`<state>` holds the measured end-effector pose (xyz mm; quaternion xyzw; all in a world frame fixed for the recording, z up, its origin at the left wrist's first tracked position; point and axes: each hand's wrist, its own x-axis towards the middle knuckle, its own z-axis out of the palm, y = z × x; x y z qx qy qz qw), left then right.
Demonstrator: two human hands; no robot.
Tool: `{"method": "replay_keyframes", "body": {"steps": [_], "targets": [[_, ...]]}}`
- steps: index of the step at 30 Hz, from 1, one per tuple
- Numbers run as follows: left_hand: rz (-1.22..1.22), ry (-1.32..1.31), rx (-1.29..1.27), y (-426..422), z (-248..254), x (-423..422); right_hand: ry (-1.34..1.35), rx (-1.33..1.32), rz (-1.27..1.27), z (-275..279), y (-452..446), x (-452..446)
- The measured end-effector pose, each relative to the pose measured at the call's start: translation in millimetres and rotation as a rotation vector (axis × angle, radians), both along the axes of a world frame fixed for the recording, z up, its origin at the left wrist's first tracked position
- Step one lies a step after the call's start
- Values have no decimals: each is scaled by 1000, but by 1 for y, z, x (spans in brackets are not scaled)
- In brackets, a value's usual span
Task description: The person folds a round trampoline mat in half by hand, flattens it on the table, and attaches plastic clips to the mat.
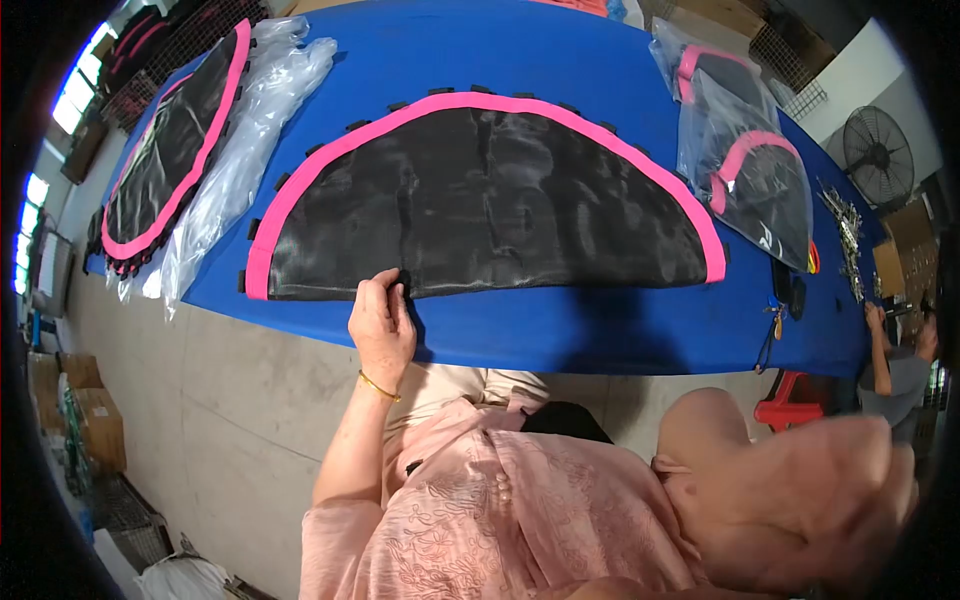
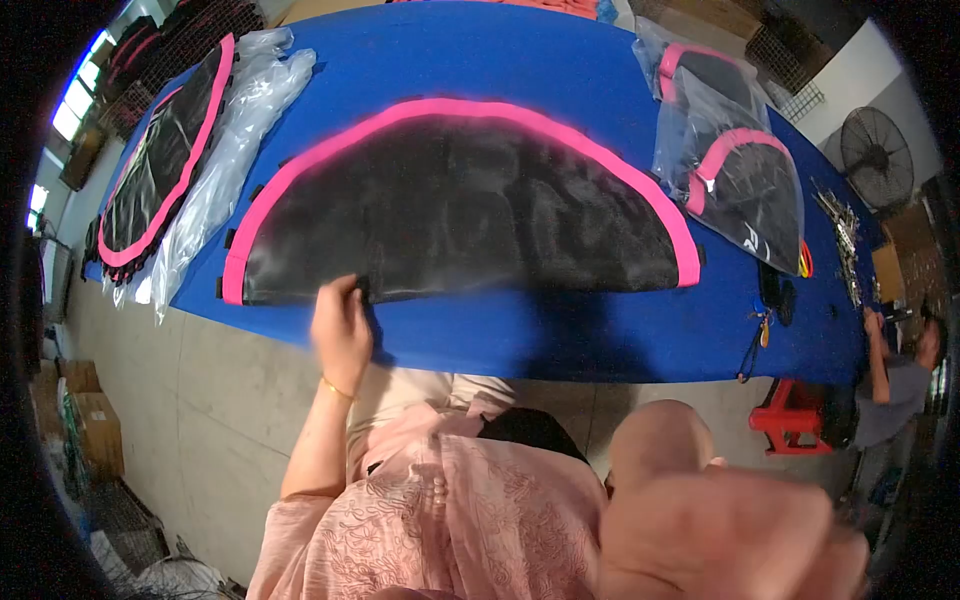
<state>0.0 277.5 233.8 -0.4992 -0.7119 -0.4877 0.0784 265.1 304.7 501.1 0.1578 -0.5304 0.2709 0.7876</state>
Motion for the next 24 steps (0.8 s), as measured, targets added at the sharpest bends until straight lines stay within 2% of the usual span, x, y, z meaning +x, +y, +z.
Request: {"method": "replay_keyframes", "body": {"steps": [4, 6, 7, 12, 13, 15, 17, 19, 24], "targets": [[-8, 16, 23, 0, 0, -1, 125, 217, -64, 2, 3, -7], [6, 14, 22, 1, -2, 0, 383, 406, 344, 3, 2, -16], [19, 21, -8, 1, -2, 0, 371, 427, 349, 1, 3, -10], [14, 32, -5, 0, -3, -2, -627, -495, 673, -36, -2, 47], [0, 13, 9, 0, -2, -1, -609, -529, 681, -37, -4, 37], [1, -2, -5, 0, 0, 0, -643, -502, 1087, -29, 7, 3], [4, 12, -5, 0, -1, 0, -602, -428, 1100, -39, 8, -7], [10, 22, 8, 0, 0, 0, -444, -335, 1251, -49, 7, -10], [5, 2, 7, 0, -1, 0, -507, -370, 1344, -41, 11, -14]]}}
